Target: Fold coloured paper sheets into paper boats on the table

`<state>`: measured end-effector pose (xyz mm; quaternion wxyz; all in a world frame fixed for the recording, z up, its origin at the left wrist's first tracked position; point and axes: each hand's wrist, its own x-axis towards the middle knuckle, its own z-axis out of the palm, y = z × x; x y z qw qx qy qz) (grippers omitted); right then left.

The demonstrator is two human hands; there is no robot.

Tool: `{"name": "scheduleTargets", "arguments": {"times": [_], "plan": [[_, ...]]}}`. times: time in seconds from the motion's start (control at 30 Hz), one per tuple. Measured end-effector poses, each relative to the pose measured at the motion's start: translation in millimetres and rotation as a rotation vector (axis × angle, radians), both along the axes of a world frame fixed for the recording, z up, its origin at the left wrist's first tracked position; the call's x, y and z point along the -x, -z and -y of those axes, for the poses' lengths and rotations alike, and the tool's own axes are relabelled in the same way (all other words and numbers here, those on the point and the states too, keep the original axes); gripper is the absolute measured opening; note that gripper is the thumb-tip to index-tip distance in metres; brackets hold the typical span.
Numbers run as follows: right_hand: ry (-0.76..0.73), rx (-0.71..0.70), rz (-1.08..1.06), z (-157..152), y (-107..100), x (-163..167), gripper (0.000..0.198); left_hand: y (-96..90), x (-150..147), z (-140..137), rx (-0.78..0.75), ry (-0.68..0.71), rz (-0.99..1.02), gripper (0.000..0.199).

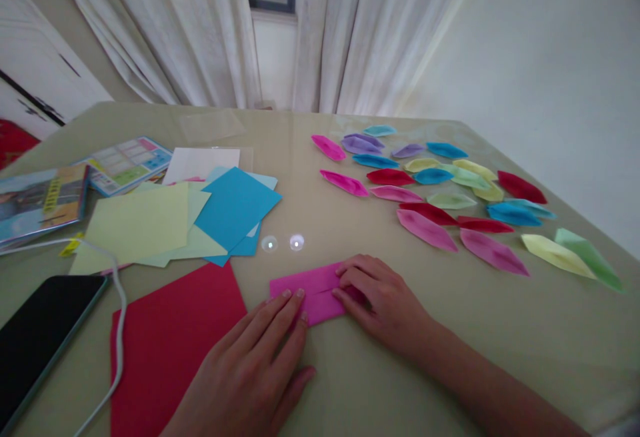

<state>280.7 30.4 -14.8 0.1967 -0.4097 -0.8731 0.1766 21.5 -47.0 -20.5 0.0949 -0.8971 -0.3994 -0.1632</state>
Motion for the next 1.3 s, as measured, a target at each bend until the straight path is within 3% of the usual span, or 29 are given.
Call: {"name": "scheduleTargets", "arguments": {"times": [0.67,0.87,1.3], "plan": [[-0.008,-0.043,0.013,-3.0,-1.2,-5.3,0.007,2.1,4.1,-2.7,0.000,0.037,0.014,0.039],[-0.049,0.037,-0.019,-5.2,-7.4,-9.7,0.004,1.9,5.2,-2.9,0.015,0.036,0.054,0.035],[0.009,0.129,-0.083,-7.0,-12.0,-11.9,0.006,-1.4,7.5,-6.6,0.027,0.053,0.079,0.035]]}}
